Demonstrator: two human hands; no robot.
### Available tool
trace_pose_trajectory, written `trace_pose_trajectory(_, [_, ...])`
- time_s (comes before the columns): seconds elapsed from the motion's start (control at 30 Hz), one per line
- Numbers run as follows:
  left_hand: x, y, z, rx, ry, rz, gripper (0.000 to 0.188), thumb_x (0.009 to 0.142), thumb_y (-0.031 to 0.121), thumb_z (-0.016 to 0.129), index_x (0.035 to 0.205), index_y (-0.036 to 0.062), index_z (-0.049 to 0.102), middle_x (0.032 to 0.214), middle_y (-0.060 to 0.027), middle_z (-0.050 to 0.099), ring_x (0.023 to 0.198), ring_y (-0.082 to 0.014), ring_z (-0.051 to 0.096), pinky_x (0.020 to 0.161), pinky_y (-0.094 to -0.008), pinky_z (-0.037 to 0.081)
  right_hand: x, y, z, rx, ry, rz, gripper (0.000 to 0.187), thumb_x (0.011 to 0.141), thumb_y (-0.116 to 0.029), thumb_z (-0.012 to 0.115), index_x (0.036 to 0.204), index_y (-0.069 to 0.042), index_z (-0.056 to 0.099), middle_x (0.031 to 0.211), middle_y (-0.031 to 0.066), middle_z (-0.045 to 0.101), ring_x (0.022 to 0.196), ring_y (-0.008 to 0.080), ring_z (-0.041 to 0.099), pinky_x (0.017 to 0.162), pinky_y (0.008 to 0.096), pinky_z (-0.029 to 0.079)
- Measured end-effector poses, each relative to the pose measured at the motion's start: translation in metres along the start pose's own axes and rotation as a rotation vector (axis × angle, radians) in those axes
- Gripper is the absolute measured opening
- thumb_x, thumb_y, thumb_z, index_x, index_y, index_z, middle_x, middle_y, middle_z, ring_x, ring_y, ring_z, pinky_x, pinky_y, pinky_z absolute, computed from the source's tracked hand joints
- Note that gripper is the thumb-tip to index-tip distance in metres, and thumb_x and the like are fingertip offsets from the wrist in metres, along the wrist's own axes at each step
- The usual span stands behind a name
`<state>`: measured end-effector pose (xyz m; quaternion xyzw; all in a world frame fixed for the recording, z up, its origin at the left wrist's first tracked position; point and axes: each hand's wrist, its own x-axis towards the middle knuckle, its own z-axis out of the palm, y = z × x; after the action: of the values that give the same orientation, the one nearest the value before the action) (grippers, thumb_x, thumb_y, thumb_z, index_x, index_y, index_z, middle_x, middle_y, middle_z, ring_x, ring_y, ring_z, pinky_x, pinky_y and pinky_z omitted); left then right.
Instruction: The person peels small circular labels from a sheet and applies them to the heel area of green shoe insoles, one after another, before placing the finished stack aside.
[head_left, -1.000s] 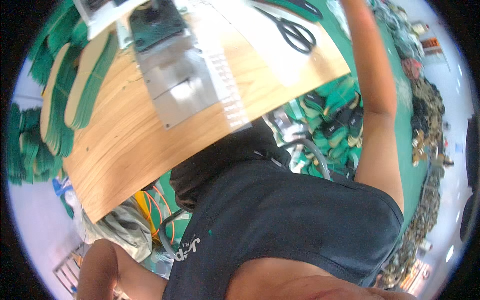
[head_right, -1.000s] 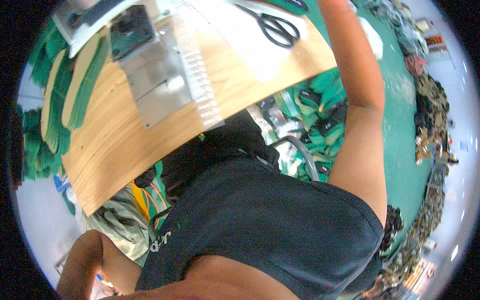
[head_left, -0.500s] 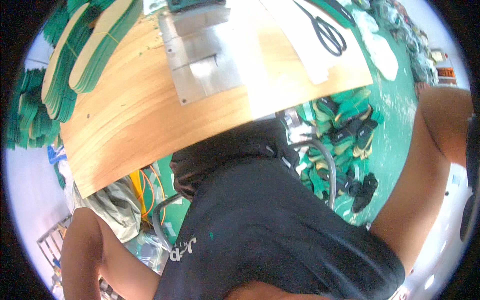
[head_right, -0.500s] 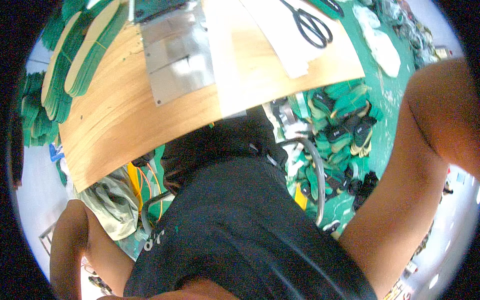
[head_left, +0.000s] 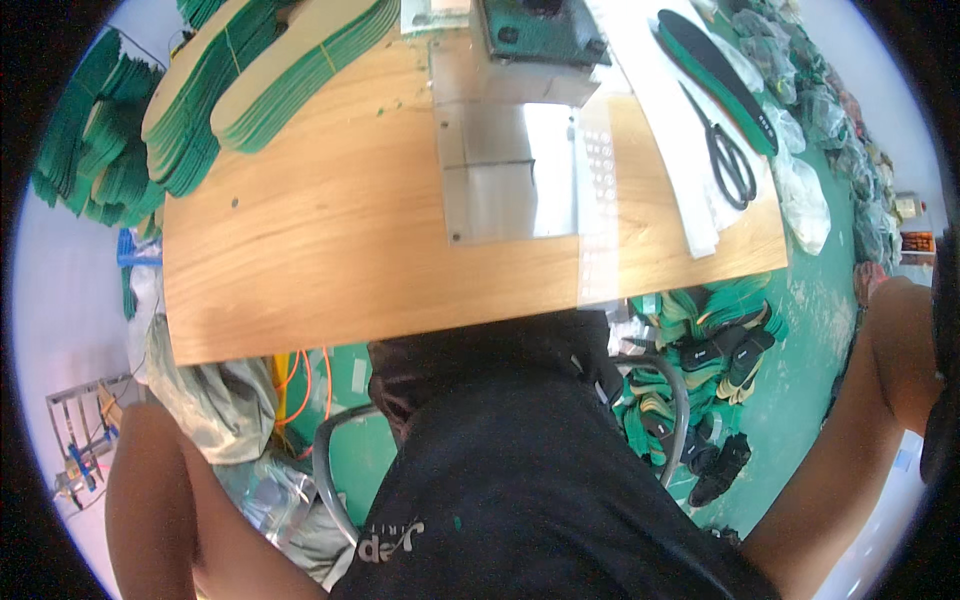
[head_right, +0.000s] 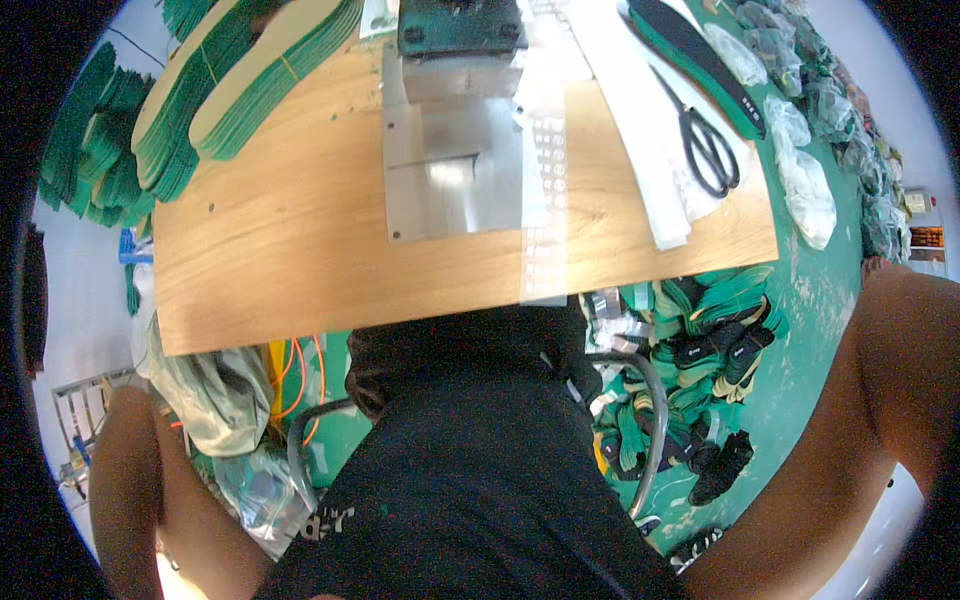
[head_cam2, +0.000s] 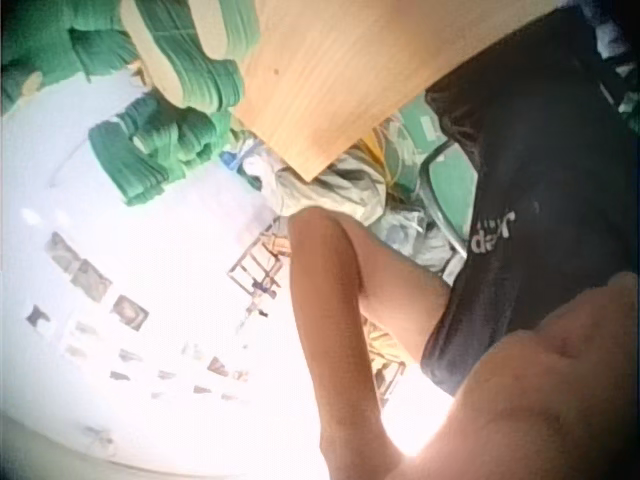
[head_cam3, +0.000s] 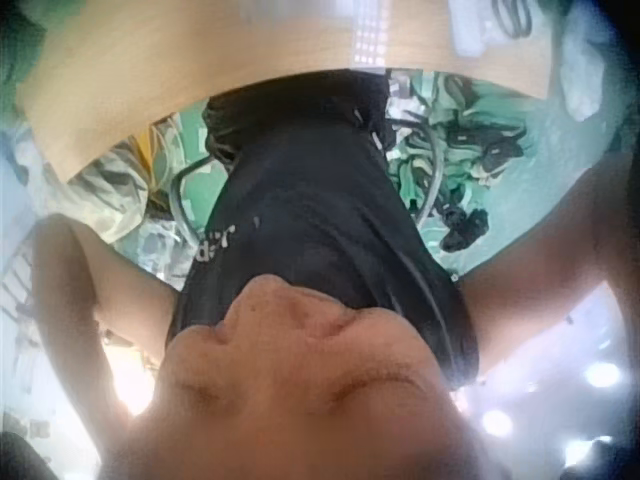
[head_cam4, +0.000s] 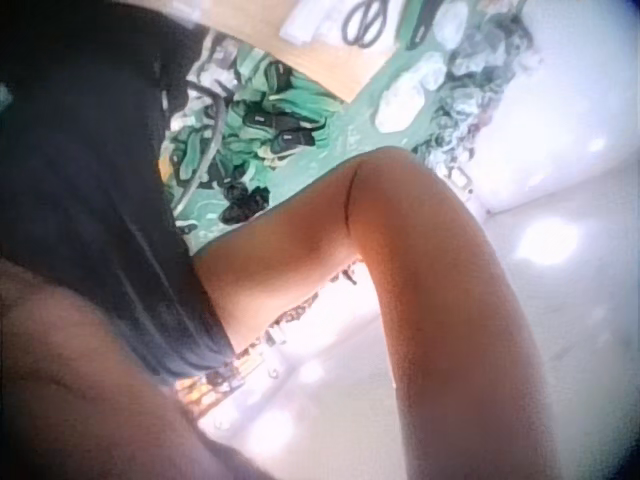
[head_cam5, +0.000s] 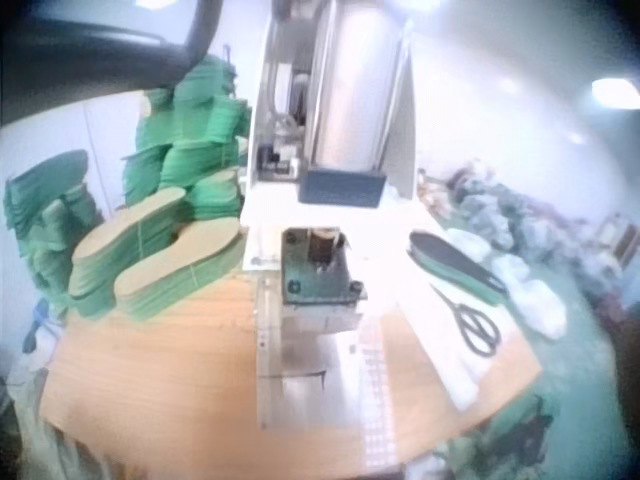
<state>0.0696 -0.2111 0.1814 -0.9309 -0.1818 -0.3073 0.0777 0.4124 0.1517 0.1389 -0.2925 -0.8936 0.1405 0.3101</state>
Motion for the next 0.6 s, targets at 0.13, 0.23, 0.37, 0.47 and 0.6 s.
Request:
trace_pose_trajectory(0.13, [-0.007, -0.003, 0.008, 0.01, -0.023, 0.019, 0.032, 0.099, 0.03, 0.05, 0.12, 0.006, 0.054, 0.109, -0.0094, 0.062, 0.091, -0.0227, 0.061, 0.082, -0.0347, 0.052, -0.004, -0.004, -0.003, -0.006, 0.014, -0.009, 0.054, 0.1, -0.044, 0.05, 0.141, -0.008, 0.05, 0.136, 0.0173, 0.054, 0.125, 0.0276, 0.049, 0.105, 0.0388, 0.037])
trace_pose_trajectory(0.23, [-0.008, -0.003, 0.015, 0.025, -0.041, 0.019, 0.032, 0.099, 0.03, 0.05, 0.119, 0.006, 0.055, 0.109, -0.0094, 0.062, 0.09, -0.0226, 0.061, 0.081, -0.0346, 0.052, -0.009, -0.002, -0.006, -0.005, 0.022, -0.017, 0.054, 0.1, -0.044, 0.05, 0.141, -0.008, 0.049, 0.136, 0.0172, 0.054, 0.124, 0.0272, 0.05, 0.105, 0.0384, 0.038])
trace_pose_trajectory(0.37, [-0.008, -0.004, 0.021, 0.026, -0.054, 0.054, 0.031, 0.099, 0.029, 0.051, 0.118, 0.0059, 0.055, 0.108, -0.0093, 0.062, 0.089, -0.0225, 0.061, 0.081, -0.0344, 0.052, -0.021, -0.009, -0.017, -0.012, 0.043, -0.022, 0.055, 0.1, -0.045, 0.05, 0.141, -0.008, 0.049, 0.136, 0.0171, 0.054, 0.123, 0.0266, 0.05, 0.104, 0.038, 0.038])
trace_pose_trajectory(0.47, [-0.006, -0.011, 0.023, -0.021, -0.061, 0.044, 0.03, 0.099, 0.028, 0.051, 0.118, 0.0059, 0.055, 0.107, -0.0093, 0.062, 0.088, -0.0224, 0.061, 0.081, -0.0342, 0.052, -0.019, -0.004, -0.013, 0.008, 0.028, -0.036, 0.055, 0.1, -0.045, 0.049, 0.141, -0.008, 0.049, 0.135, 0.017, 0.054, 0.123, 0.0262, 0.05, 0.103, 0.0377, 0.039])
trace_pose_trajectory(0.6, [0.003, 0.0, 0.014, -0.049, -0.088, -0.039, 0.029, 0.098, 0.027, 0.051, 0.117, 0.0058, 0.056, 0.106, -0.0092, 0.063, 0.088, -0.0222, 0.062, 0.081, -0.034, 0.052, 0.0, 0.001, 0.003, 0.109, 0.007, -0.082, 0.055, 0.1, -0.045, 0.049, 0.141, -0.008, 0.048, 0.135, 0.0168, 0.054, 0.122, 0.0257, 0.051, 0.102, 0.0373, 0.039])
